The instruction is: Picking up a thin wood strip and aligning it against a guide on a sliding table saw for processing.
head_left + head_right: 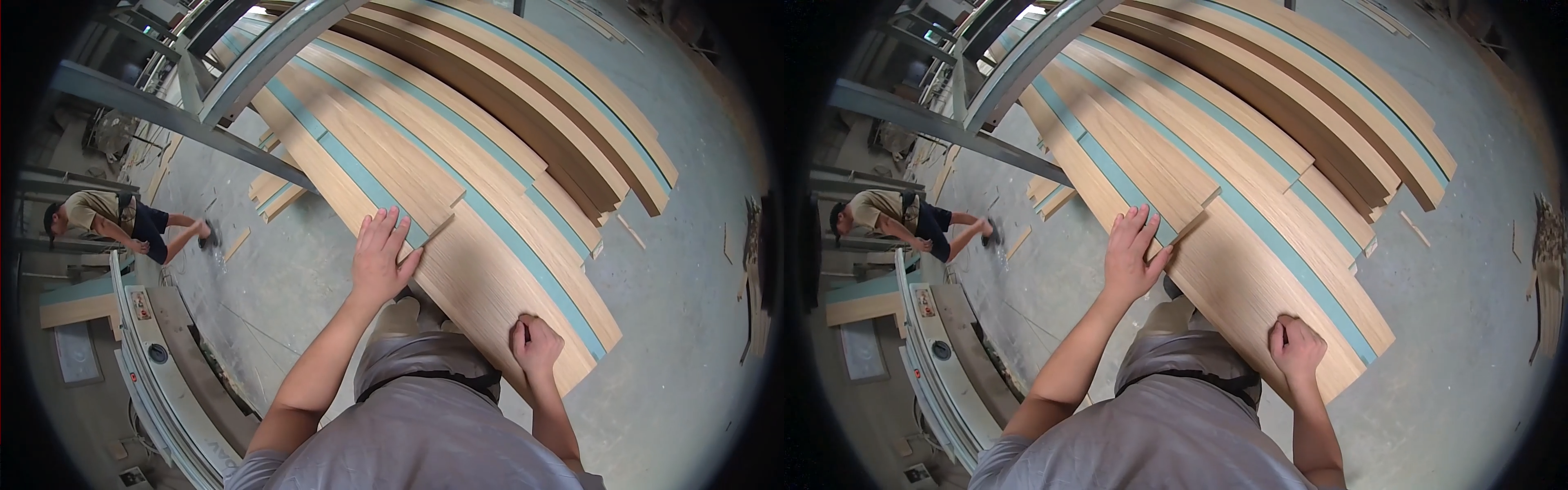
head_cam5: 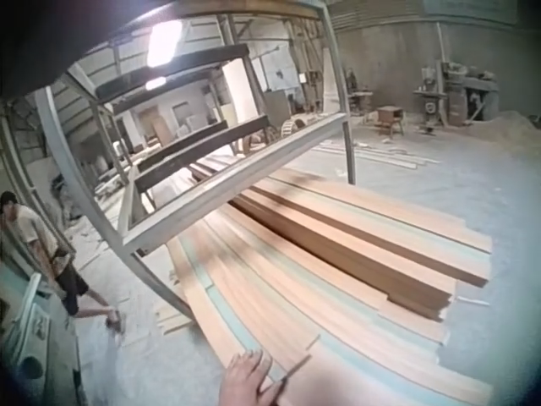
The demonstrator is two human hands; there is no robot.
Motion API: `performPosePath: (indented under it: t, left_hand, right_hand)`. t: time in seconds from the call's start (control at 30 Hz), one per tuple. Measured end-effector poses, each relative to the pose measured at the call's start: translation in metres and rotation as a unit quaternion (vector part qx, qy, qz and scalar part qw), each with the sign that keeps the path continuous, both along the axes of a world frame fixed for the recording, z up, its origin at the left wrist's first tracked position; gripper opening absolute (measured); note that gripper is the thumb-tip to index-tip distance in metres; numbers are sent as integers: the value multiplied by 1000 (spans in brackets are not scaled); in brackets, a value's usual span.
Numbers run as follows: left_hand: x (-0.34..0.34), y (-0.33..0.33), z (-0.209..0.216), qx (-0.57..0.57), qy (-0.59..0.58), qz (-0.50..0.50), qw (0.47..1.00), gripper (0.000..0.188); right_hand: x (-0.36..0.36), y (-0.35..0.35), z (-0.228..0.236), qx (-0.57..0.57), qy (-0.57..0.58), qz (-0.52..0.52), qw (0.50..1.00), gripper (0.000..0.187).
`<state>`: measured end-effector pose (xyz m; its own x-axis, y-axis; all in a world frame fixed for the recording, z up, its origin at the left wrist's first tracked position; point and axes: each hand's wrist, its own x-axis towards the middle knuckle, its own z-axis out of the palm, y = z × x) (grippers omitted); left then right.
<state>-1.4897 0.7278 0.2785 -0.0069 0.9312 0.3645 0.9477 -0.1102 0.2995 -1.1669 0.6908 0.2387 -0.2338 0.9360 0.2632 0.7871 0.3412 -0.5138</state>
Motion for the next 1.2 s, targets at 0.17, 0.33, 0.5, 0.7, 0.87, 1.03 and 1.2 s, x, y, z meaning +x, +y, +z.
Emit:
performPosePath:
  t: [0.17,0.33,0.5,0.7,0.87,1.03,1.2]
  left_hand:
    - [2,0,-1,4,-21,2,1000,57]
    - [4,2,-2,18,-24,8,1000,57]
    - [-6,-6,4,10,-27,23,999,57]
    - [-12,-13,-21,21,-140,-17,990,57]
    - [-6,-122,-5,36,-102,44,993,61]
    - [5,-329,-106,-276,-333,337,836,47]
    - [173,-636,-293,-309,-297,767,477,40]
  right_hand:
    - [1,-2,-1,1,9,7,1000,3]
    - [3,-1,-2,-3,5,1,1000,2]
    - [0,0,-3,-22,-3,30,999,6]
    - [-22,-8,-1,-109,89,120,983,19]
    - [-82,-11,39,-192,65,409,890,24]
    - [-143,-33,54,-191,-24,565,802,24]
    - [-217,-94,40,-173,-107,732,651,25]
